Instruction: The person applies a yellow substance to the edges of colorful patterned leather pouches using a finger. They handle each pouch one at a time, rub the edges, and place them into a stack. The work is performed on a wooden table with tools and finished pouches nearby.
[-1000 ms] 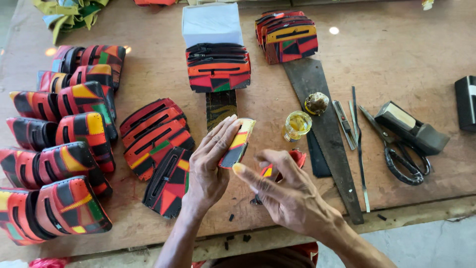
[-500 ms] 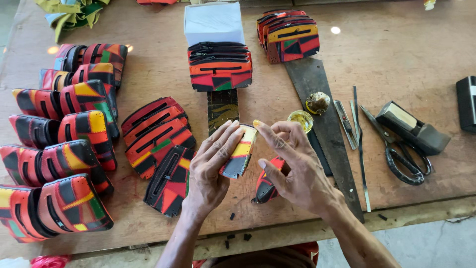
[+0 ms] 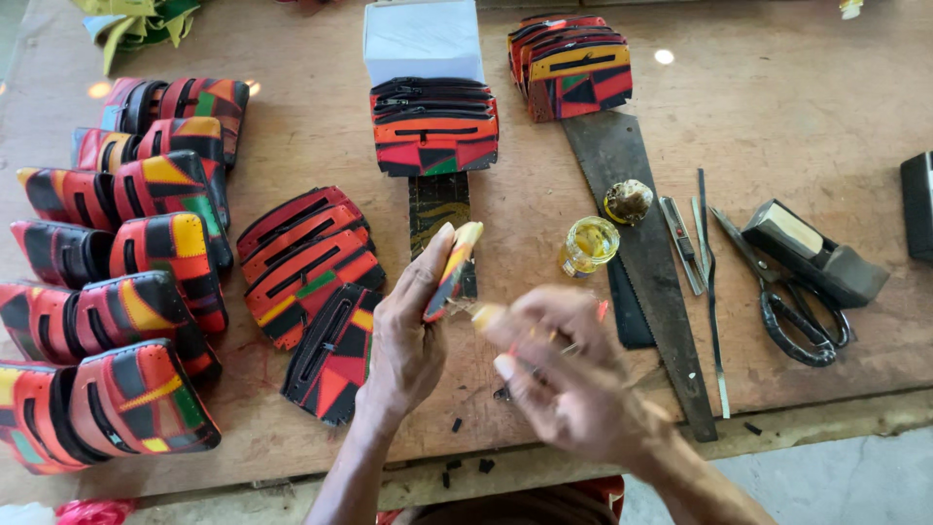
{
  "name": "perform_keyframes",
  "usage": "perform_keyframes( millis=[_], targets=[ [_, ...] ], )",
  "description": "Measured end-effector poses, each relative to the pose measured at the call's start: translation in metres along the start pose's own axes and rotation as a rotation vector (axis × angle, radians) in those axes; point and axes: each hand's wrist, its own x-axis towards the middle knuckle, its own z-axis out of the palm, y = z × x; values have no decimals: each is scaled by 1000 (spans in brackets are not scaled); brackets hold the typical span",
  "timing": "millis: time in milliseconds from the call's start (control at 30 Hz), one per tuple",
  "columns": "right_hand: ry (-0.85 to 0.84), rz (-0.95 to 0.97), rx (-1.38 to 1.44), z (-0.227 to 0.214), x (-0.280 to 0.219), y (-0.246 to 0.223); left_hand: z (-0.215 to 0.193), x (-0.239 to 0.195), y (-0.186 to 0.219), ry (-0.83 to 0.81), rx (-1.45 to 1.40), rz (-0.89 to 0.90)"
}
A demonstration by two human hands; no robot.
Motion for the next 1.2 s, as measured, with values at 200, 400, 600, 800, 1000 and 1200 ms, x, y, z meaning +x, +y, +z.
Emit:
perform_keyframes(
  millis=[200,400,600,800,1000,1200],
  targets=[
    [-94,352,-398,-71,32,20,-12,-6,-18,165,-824,-673],
    [-574,473,-679,-95,40,63,-45,-13,-17,73,-1615,-602],
    [-811,565,-695,-74,49,99,-42,-14,-12,128,-1639,-614],
    [-910,561,-641,-64,61,108,-38,-19,-12,93,-1733,-593],
    [-487,449,-561,-93,29,91,-47,-22,-22,64,-1889,-559],
    [-272,421,-586,-115,27,61,-33,-38,-48,159,-1774,-854]
  ],
)
